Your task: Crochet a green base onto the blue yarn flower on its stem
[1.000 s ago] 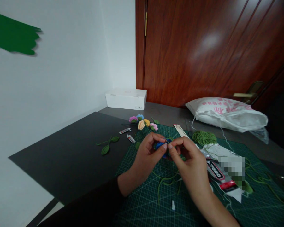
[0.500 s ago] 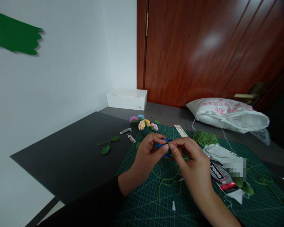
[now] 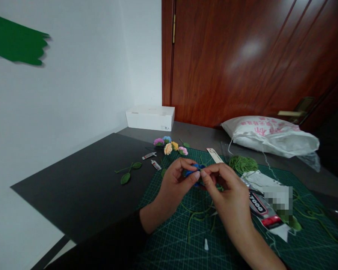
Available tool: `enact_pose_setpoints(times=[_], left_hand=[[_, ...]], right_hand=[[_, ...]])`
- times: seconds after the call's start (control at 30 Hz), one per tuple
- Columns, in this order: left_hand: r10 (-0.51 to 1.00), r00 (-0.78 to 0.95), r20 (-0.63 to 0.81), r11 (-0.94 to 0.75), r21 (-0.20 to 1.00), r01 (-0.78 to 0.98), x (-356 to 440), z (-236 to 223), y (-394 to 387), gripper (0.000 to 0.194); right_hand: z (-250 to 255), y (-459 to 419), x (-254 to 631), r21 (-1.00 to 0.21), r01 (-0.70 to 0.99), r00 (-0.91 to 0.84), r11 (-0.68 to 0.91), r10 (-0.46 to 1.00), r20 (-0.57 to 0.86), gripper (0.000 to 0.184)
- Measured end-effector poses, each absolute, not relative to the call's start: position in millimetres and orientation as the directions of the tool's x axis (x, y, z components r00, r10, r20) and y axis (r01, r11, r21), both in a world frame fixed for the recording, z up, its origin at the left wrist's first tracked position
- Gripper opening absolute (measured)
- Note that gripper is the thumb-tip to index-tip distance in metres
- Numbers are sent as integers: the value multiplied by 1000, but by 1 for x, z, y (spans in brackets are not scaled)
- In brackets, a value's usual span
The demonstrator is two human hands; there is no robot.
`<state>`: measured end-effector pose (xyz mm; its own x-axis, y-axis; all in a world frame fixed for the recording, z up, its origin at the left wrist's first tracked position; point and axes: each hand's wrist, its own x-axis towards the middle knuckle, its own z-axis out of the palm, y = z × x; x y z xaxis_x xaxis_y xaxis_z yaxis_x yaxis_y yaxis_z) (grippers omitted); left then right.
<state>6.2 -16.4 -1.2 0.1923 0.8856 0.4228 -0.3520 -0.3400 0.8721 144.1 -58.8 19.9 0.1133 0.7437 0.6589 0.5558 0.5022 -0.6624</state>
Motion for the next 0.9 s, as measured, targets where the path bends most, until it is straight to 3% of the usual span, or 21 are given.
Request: enact_pose_setpoints(times=[0.67,0.9], left_hand=[[837,177,517,-462,843,-277,5,0,-15,11],[831,182,526,-465,836,-290,5,1,-15,11]], right_hand=[[29,-59,146,-642,590,42,489,776,630,13],[25,-58,145,-699,538,86,471,794,601,11]])
